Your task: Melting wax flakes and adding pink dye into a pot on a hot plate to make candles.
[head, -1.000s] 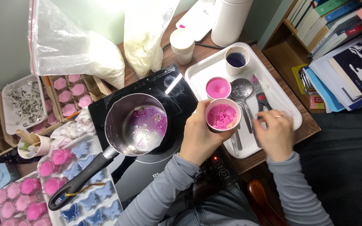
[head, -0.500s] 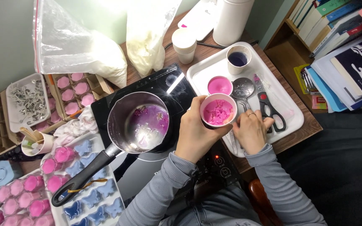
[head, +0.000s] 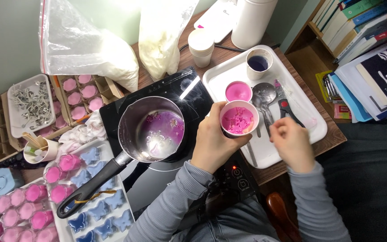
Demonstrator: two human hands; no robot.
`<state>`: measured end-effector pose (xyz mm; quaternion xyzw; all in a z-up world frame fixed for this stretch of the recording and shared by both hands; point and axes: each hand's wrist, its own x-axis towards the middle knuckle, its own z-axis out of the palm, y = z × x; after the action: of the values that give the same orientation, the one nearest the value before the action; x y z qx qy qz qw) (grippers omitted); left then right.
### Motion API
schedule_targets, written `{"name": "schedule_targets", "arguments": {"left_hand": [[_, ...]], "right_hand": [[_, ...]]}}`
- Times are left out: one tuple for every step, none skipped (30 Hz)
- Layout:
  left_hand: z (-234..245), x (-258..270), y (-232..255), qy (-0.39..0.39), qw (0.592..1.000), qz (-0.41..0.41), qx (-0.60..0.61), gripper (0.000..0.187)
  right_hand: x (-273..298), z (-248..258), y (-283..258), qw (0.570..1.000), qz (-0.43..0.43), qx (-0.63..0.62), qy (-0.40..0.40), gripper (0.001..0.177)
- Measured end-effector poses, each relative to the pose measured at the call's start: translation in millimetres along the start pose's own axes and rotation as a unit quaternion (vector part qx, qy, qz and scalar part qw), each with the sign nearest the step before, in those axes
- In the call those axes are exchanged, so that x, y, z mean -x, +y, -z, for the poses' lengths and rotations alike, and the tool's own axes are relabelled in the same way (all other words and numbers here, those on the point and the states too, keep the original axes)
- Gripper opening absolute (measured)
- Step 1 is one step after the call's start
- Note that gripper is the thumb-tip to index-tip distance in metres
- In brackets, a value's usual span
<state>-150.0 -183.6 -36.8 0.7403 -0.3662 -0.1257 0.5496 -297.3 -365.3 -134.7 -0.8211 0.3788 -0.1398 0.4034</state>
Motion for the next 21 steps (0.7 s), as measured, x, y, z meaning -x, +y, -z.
{"name": "schedule_targets", "arguments": {"left_hand": [[0, 1, 0, 0.001, 1.000, 0.000, 0.000, 0.071], [0, 1, -1, 0.004, 1.000, -0.013, -0.001, 0.069], [1, 2, -1, 0.009, 1.000, -0.026, -0.003, 0.067], [3, 3, 2, 0.012, 1.000, -0.026, -0.003, 0.067], [5, 4, 5, 0.012, 0.999, -0.030, -0.005, 0.067], [8, 5, 8, 0.013, 0.999, -0.034, -0.007, 0.068], [13, 6, 14, 0.019, 0.999, -0.034, -0.007, 0.068], [18, 8, 19, 0.032, 0.998, -0.050, -0.007, 0.069], [23, 10, 25, 0.046, 0.997, -0.067, -0.008, 0.070], [31, 13, 31, 0.053, 0.996, -0.066, -0.009, 0.070], [39, 16, 36, 0.067, 0.995, -0.073, -0.007, 0.071], [47, 20, 42, 0.082, 0.993, -0.081, -0.005, 0.072], [59, 23, 47, 0.094, 0.992, -0.078, -0.009, 0.072], [71, 26, 51, 0.109, 0.988, -0.103, -0.025, 0.072], [83, 31, 57, 0.124, 0.983, -0.126, -0.044, 0.071], [94, 32, 53, 0.139, 0.981, -0.123, -0.050, 0.071], [106, 35, 49, 0.147, 0.977, -0.135, -0.077, 0.070], [119, 38, 45, 0.156, 0.971, -0.147, -0.104, 0.070], [130, 39, 41, 0.171, 0.969, -0.141, -0.111, 0.070], [142, 39, 37, 0.173, 0.962, -0.161, -0.133, 0.069], [155, 40, 32, 0.174, 0.955, -0.182, -0.157, 0.068]], "right_hand": [[5, 10, -9, 1.000, 0.001, 0.000, 0.000, 0.015], [9, 20, -18, 0.999, -0.022, -0.031, 0.011, 0.013], [14, 30, -27, 0.997, -0.045, -0.062, 0.021, 0.013], [21, 39, -37, 0.997, -0.043, -0.061, 0.019, 0.013], [27, 48, -46, 0.995, -0.030, -0.087, 0.025, 0.012], [34, 57, -56, 0.993, -0.018, -0.112, 0.031, 0.011], [39, 63, -61, 0.993, -0.013, -0.111, 0.028, 0.011], [44, 69, -65, 0.989, 0.032, -0.147, 0.018, 0.013], [49, 75, -70, 0.980, 0.079, -0.182, 0.006, 0.015], [51, 78, -79, 0.980, 0.084, -0.182, 0.001, 0.015], [53, 80, -88, 0.978, 0.118, -0.172, -0.007, 0.016], [55, 82, -97, 0.975, 0.152, -0.162, -0.015, 0.017], [53, 80, -106, 0.973, 0.161, -0.162, -0.025, 0.017], [52, 77, -116, 0.963, 0.208, -0.165, -0.047, 0.018], [50, 73, -127, 0.949, 0.255, -0.168, -0.071, 0.018], [46, 66, -139, 0.946, 0.265, -0.169, -0.083, 0.018], [43, 58, -151, 0.933, 0.297, -0.171, -0.108, 0.019], [40, 48, -164, 0.919, 0.329, -0.174, -0.132, 0.019], [38, 41, -173, 0.913, 0.338, -0.175, -0.147, 0.019], [37, 33, -182, 0.916, 0.340, -0.148, -0.154, 0.020], [35, 23, -191, 0.918, 0.344, -0.121, -0.158, 0.020]]}}
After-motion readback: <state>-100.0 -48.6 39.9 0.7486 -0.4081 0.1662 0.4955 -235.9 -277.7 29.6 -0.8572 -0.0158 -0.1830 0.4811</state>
